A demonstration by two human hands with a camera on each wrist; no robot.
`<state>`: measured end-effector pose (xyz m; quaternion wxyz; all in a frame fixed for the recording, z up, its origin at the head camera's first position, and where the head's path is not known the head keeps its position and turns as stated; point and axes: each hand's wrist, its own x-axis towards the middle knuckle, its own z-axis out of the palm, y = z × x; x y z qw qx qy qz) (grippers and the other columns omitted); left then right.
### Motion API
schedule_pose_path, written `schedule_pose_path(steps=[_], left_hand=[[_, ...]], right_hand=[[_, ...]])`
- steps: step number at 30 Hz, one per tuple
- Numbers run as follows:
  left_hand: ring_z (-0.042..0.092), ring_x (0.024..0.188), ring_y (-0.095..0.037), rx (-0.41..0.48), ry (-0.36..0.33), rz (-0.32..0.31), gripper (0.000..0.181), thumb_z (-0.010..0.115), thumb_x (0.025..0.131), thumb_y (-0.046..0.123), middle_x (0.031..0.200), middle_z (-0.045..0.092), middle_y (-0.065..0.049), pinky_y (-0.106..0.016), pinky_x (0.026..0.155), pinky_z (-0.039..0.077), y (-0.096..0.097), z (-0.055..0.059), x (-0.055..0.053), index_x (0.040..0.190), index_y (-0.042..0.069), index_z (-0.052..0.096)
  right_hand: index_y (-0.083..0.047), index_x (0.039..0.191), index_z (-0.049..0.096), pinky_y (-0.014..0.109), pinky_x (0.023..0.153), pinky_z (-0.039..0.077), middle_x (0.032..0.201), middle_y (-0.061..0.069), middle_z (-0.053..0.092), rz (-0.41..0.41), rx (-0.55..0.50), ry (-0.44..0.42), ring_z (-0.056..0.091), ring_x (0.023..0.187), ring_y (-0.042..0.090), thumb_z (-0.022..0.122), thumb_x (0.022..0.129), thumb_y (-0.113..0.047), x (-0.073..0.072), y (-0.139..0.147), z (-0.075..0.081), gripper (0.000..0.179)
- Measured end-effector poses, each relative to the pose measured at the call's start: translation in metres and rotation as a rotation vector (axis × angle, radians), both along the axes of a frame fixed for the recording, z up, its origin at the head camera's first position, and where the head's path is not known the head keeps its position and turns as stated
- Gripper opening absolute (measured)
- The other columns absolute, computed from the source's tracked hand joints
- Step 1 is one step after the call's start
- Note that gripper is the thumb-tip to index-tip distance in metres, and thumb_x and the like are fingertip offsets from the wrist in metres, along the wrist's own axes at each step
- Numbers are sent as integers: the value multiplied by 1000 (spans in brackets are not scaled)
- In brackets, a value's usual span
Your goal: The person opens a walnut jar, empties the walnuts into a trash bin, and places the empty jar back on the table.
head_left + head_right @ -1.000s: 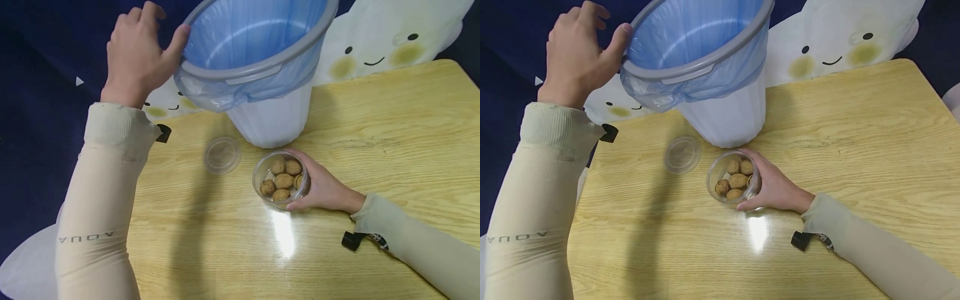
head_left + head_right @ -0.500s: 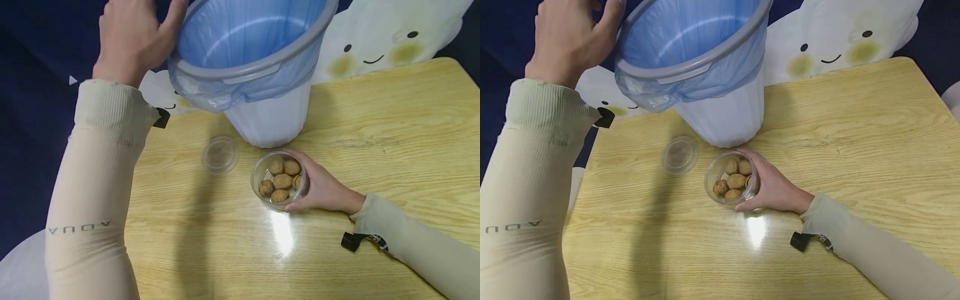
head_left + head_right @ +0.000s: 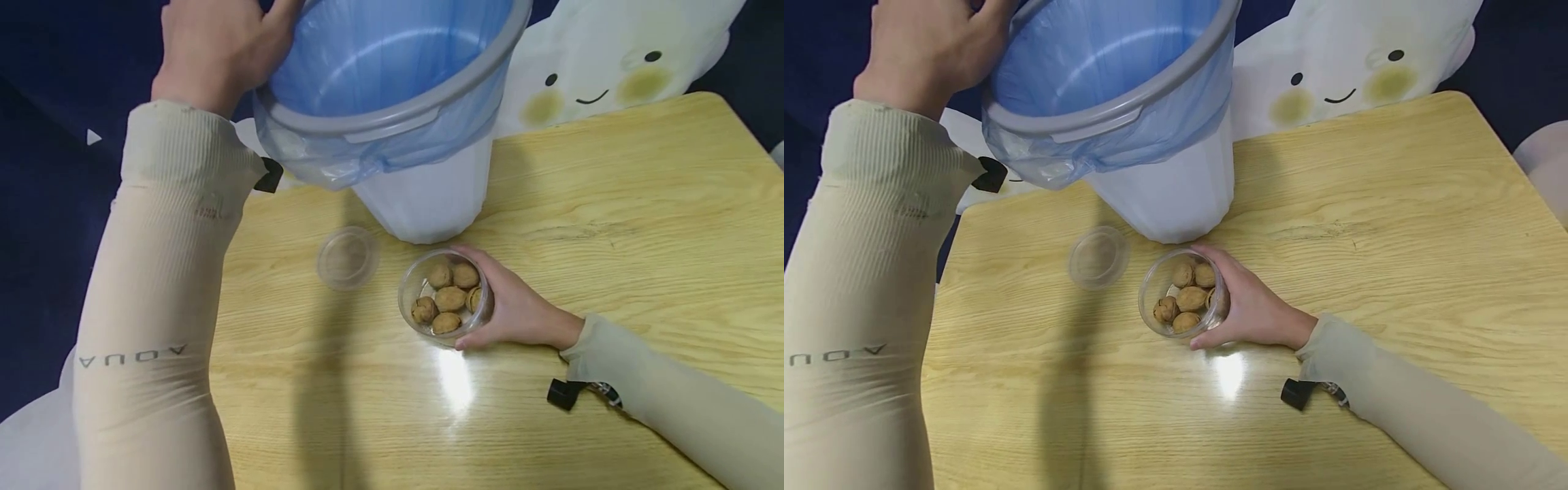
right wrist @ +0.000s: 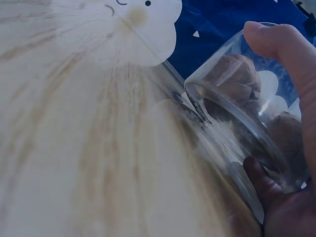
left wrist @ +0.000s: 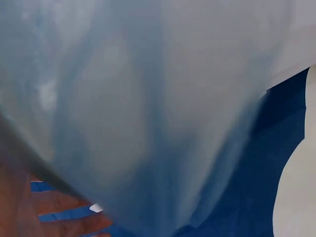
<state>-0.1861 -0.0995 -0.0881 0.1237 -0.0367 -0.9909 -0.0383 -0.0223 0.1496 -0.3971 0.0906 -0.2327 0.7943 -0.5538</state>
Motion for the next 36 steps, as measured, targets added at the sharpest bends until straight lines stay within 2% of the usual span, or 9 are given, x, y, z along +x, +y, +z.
schedule_pose_path(steps=[7, 12, 18, 23, 29, 32, 36], left_hand=[[42, 142, -28, -2, 22, -11, 70, 29, 92, 68, 160, 32, -2, -47, 114, 36, -6, -9, 0, 155, 39, 16], [42, 142, -30, -12, 22, -28, 66, 26, 93, 67, 160, 32, 0, -52, 116, 33, -7, -14, 1, 154, 41, 18], [36, 146, -27, 11, -25, -13, 67, 26, 93, 66, 161, 28, -1, -52, 117, 31, -4, -17, 0, 154, 41, 16], [37, 144, -32, 20, -90, 23, 73, 25, 93, 67, 161, 28, -8, -53, 116, 33, -1, -18, 1, 157, 34, 10], [21, 149, -32, 35, -78, 46, 79, 27, 90, 71, 165, 12, -9, -53, 121, 24, 3, -17, -1, 157, 34, 4], [21, 149, -36, 5, -117, 90, 86, 23, 90, 73, 164, 15, -13, -55, 122, 21, 3, -19, -3, 158, 25, 2], [31, 144, -43, -53, -196, 155, 99, 14, 87, 78, 158, 28, -23, -58, 119, 25, 1, -19, -8, 157, 9, 7]], right_hand=[[-24, 153, 23, 53, 116, 32, 151, -1, 39, 0, 17, -5, 42, 138, 22, 96, 43, -50, 6, -2, 3, 135], [-24, 153, 23, 53, 115, 33, 152, -1, 38, 2, 24, -10, 42, 139, 22, 96, 43, -51, 9, -2, 4, 135], [-25, 154, 22, 53, 115, 33, 152, -2, 38, -1, 33, -9, 42, 138, 22, 95, 43, -53, 11, 1, 4, 135], [-26, 154, 22, 54, 114, 33, 152, -2, 37, -4, 43, -15, 42, 139, 22, 95, 44, -53, 11, 4, 3, 134], [-27, 153, 22, 54, 113, 35, 151, -2, 38, -6, 37, -18, 43, 137, 22, 95, 45, -51, 11, 7, 3, 134], [-25, 153, 22, 54, 113, 35, 151, -1, 39, -6, 36, -11, 44, 137, 23, 96, 45, -50, 10, 7, 4, 134], [-24, 153, 22, 54, 114, 34, 151, 0, 40, -6, 39, -3, 44, 137, 22, 95, 44, -51, 8, 6, 4, 134]])
